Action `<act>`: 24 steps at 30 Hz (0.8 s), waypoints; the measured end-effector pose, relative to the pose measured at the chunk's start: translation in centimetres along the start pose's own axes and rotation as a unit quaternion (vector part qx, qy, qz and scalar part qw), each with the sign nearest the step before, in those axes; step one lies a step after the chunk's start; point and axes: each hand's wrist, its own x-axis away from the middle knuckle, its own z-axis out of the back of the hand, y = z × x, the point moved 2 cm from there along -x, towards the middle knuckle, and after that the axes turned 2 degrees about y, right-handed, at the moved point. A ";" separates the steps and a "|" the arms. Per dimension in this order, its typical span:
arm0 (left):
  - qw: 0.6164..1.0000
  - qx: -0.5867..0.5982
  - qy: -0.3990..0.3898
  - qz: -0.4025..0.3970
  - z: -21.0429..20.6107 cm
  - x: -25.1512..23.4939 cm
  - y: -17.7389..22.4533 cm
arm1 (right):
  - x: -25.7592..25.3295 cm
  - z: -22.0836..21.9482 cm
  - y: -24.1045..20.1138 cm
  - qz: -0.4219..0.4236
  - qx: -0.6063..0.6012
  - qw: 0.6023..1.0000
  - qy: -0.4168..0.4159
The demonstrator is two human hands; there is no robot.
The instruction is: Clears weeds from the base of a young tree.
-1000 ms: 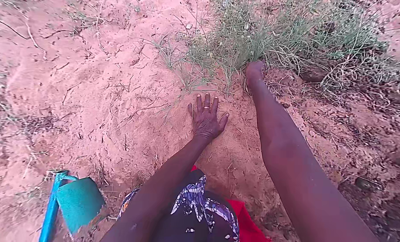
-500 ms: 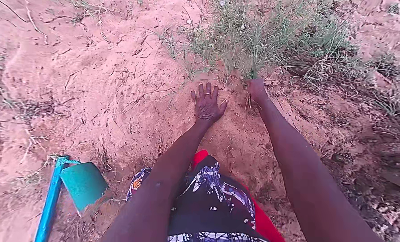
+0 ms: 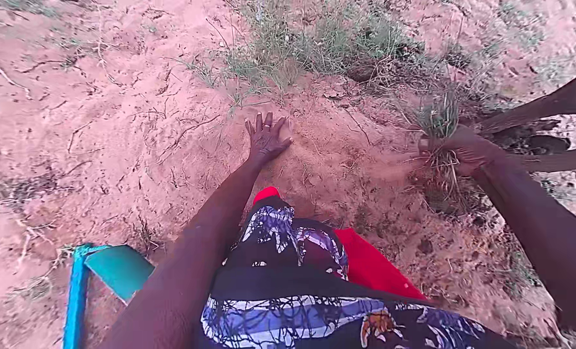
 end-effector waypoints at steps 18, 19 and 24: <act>0.994 -0.099 -0.027 -0.029 -6.6 -2.2 -3.3 | 11.7 7.7 6.3 0.014 0.010 0.993 0.113; 0.993 -0.107 -0.019 -0.044 -6.8 -2.3 -3.7 | 12.3 8.4 6.1 0.038 0.009 0.991 0.125; 0.986 -0.148 0.006 -0.076 -7.6 -2.0 -4.7 | 18.3 12.3 5.1 0.086 0.096 0.962 0.241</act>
